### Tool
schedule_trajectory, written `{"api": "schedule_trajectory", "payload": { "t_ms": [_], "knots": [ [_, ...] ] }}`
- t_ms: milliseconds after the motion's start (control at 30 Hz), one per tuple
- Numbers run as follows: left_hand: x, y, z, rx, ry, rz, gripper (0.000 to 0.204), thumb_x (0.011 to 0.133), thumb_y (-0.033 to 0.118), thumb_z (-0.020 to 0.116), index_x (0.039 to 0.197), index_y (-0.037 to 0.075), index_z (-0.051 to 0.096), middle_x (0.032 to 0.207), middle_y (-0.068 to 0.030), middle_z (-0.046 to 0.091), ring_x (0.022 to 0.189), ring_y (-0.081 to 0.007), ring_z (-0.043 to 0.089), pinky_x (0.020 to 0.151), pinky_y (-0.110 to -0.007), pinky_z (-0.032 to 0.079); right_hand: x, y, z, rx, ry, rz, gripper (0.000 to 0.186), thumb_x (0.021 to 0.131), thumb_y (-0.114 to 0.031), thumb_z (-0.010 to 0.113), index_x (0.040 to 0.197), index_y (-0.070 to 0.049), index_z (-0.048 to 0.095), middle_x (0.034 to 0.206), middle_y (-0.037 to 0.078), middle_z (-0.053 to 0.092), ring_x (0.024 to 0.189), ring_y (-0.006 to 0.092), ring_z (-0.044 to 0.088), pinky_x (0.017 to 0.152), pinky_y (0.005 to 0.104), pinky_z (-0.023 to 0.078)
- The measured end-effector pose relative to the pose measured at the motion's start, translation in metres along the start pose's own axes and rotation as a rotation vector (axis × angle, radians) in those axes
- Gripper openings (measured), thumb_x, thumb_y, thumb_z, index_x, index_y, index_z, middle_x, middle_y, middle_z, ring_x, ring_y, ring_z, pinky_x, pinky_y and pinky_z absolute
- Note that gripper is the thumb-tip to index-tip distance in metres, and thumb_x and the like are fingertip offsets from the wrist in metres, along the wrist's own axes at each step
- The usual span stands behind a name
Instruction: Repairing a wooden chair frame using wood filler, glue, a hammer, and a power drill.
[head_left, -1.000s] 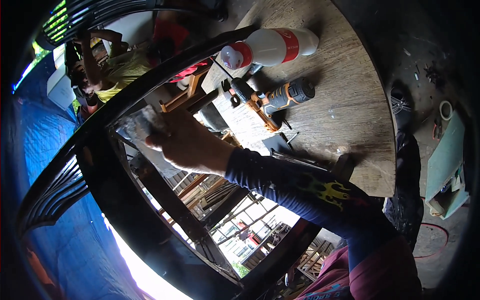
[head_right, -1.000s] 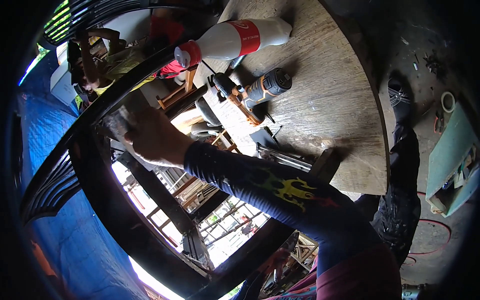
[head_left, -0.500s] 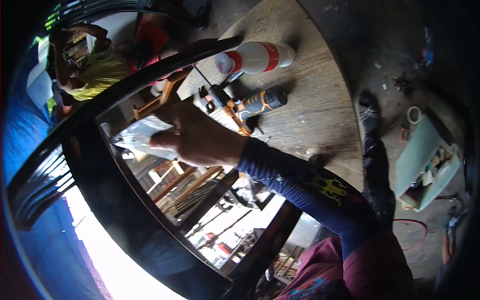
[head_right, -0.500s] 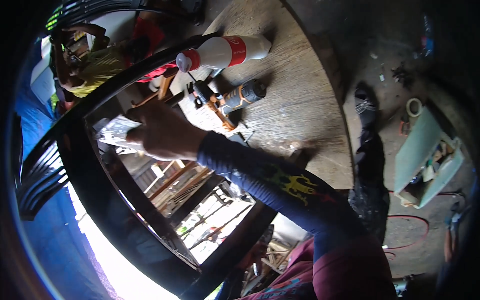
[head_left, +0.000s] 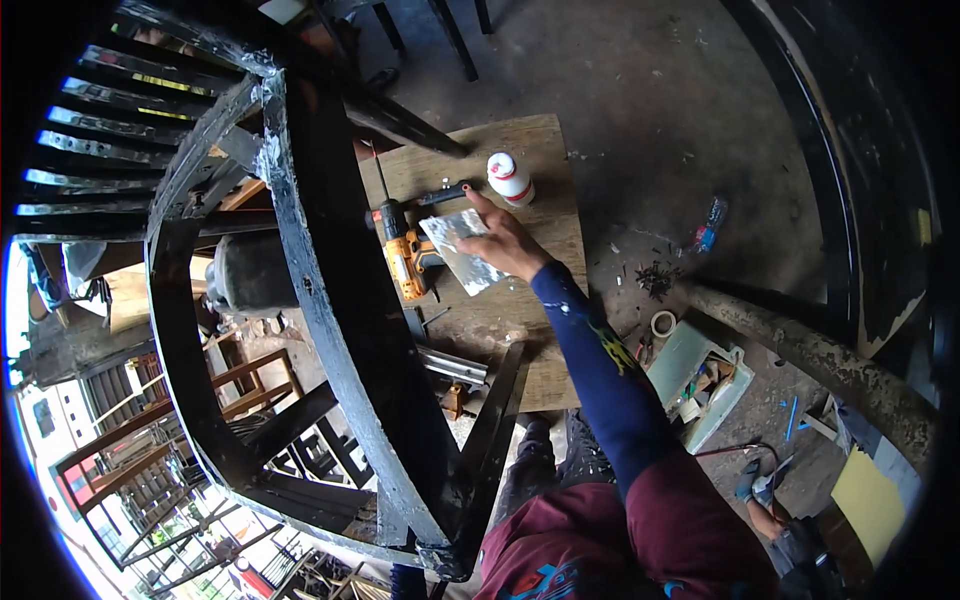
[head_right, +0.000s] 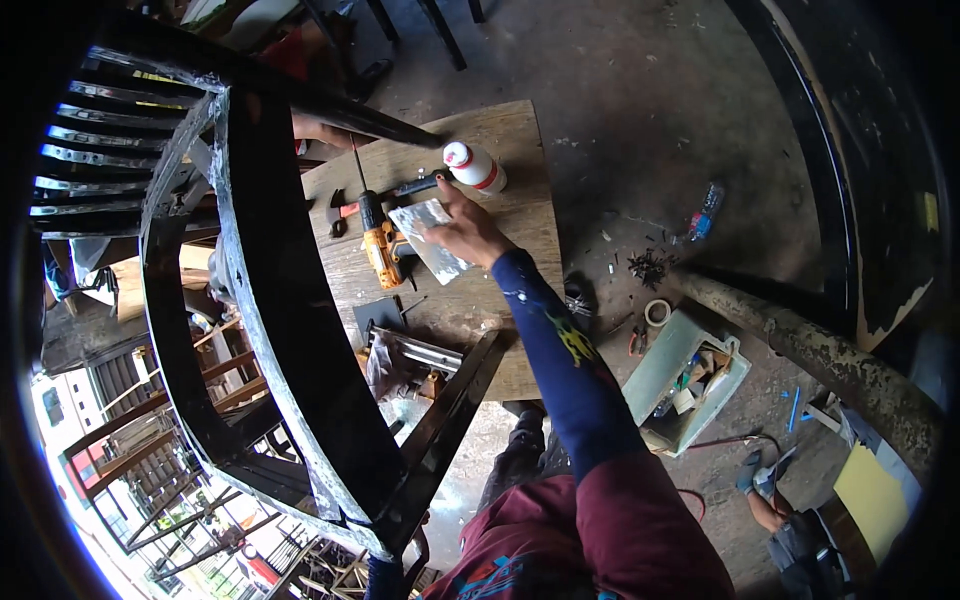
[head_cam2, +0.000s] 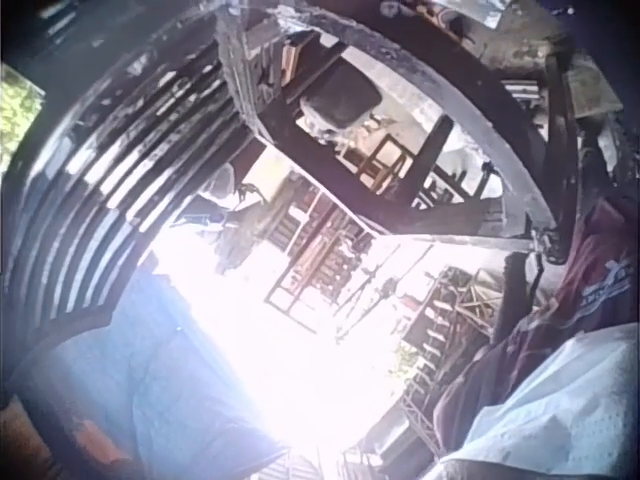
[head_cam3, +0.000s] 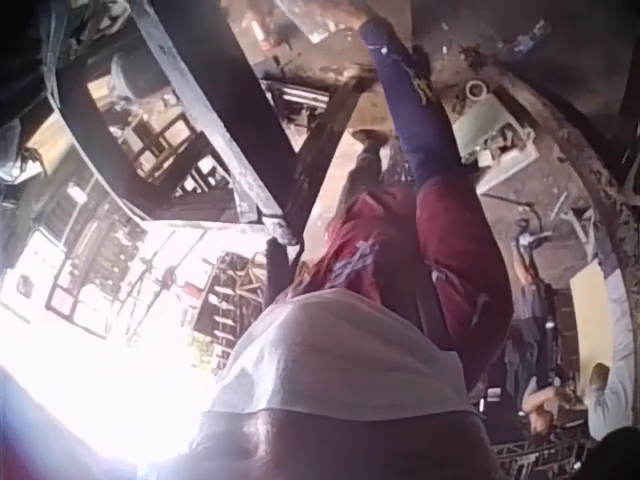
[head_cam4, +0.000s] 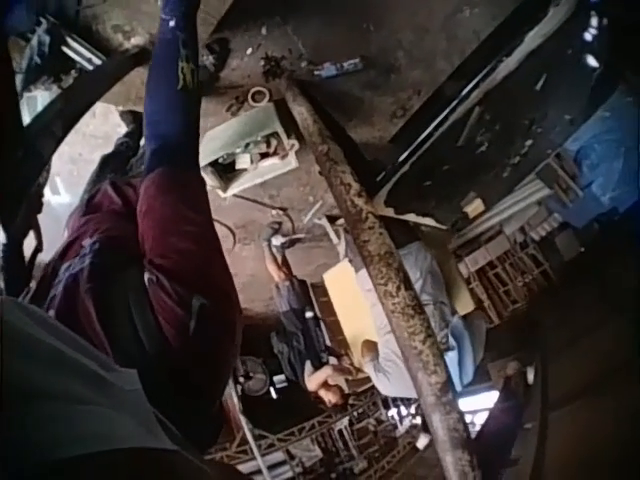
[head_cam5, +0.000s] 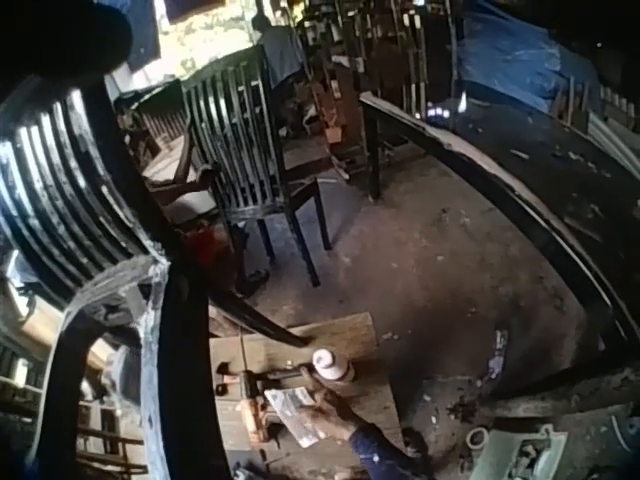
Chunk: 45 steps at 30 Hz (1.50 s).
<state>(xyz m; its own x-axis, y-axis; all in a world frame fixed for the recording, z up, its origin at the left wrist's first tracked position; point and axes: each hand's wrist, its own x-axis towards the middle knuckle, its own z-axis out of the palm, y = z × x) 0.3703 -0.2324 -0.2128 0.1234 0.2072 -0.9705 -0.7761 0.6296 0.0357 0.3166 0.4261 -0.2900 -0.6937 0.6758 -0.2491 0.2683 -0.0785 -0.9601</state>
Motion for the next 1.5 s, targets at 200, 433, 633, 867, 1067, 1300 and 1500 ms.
{"api": "schedule_trajectory", "payload": {
  "t_ms": [200, 433, 633, 867, 1067, 1300, 1500],
  "knots": [
    [0.008, 0.012, -0.023, 0.015, -0.009, -0.024, 0.037, 0.106, 0.036, 0.049, 0.105, 0.003, 0.064, 0.078, -0.0016, 0.056, 0.067, -0.0128, 0.052, 0.062, -0.028, 0.044, 0.045, -0.006, -0.004, -0.124, -0.064, 0.209, 0.069, 0.076, -0.021, 0.062, 0.133, 0.015, 0.048, 0.135, 0.028, 0.058, 0.127, 0.0307, 0.056, 0.109, 0.0321, 0.041],
    [0.007, 0.003, -0.033, -0.028, 0.007, -0.039, 0.035, 0.105, 0.035, 0.051, 0.108, 0.002, 0.064, 0.082, -0.0038, 0.059, 0.07, -0.0149, 0.055, 0.065, -0.029, 0.047, -0.004, -0.039, 0.02, -0.416, 0.204, -0.111, 0.018, 0.077, -0.008, 0.063, 0.088, 0.007, 0.062, 0.095, 0.027, 0.067, 0.088, 0.042, 0.067, 0.077, 0.0459, 0.054],
    [0.012, 0.01, -0.036, -0.055, 0.029, -0.028, 0.035, 0.105, 0.034, 0.052, 0.11, 0.002, 0.064, 0.085, -0.0058, 0.062, 0.073, -0.0167, 0.059, 0.067, -0.031, 0.05, 0.057, -0.054, 0.044, -1.0, 0.482, -0.119, 0.015, 0.084, -0.015, 0.062, 0.089, -0.003, 0.07, 0.093, 0.017, 0.066, 0.084, 0.0286, 0.068, 0.069, 0.0414, 0.051],
    [0.034, 0.013, -0.042, -0.092, 0.033, -0.027, 0.035, 0.104, 0.033, 0.054, 0.112, 0.001, 0.063, 0.089, -0.008, 0.065, 0.076, -0.0188, 0.062, 0.07, -0.032, 0.053, 0.093, 0.001, 0.068, -1.04, 0.222, 0.038, 0.025, 0.095, -0.026, 0.052, 0.101, -0.014, 0.074, 0.103, 0.006, 0.069, 0.101, 0.0262, 0.066, 0.055, 0.0481, 0.046],
    [0.026, 0.018, -0.06, -0.087, 0.102, -0.045, 0.035, 0.104, 0.032, 0.055, 0.115, 0.0, 0.063, 0.093, -0.01, 0.067, 0.079, -0.0206, 0.066, 0.072, -0.034, 0.055, 0.059, -0.014, 0.045, -0.89, 0.307, -0.176, 0.018, 0.086, -0.013, 0.06, 0.099, -0.011, 0.072, 0.096, 0.007, 0.071, 0.092, 0.0281, 0.068, 0.069, 0.0452, 0.051],
    [-0.028, 0.073, -0.086, 0.226, 0.329, -0.03, 0.035, 0.102, 0.033, 0.059, 0.115, 0.0, 0.063, 0.096, -0.0112, 0.069, 0.081, -0.0222, 0.068, 0.072, -0.036, 0.058, -0.051, -0.149, 0.016, 0.658, 0.303, -0.427, 0.032, 0.094, -0.012, 0.065, 0.124, -0.001, 0.065, 0.108, 0.016, 0.072, 0.094, 0.0232, 0.07, 0.081, 0.0349, 0.056],
    [-0.04, 0.112, -0.055, 0.238, 0.301, 0.427, 0.038, 0.101, 0.034, 0.057, 0.118, 0.0, 0.062, 0.095, -0.0157, 0.068, 0.079, -0.0252, 0.068, 0.071, -0.038, 0.057, -0.086, -0.221, -0.057, 0.779, 0.193, -0.519, 0.029, 0.095, -0.008, 0.064, 0.122, 0.003, 0.063, 0.112, 0.015, 0.071, 0.1, 0.0209, 0.069, 0.091, 0.0321, 0.052]
  ]
}}
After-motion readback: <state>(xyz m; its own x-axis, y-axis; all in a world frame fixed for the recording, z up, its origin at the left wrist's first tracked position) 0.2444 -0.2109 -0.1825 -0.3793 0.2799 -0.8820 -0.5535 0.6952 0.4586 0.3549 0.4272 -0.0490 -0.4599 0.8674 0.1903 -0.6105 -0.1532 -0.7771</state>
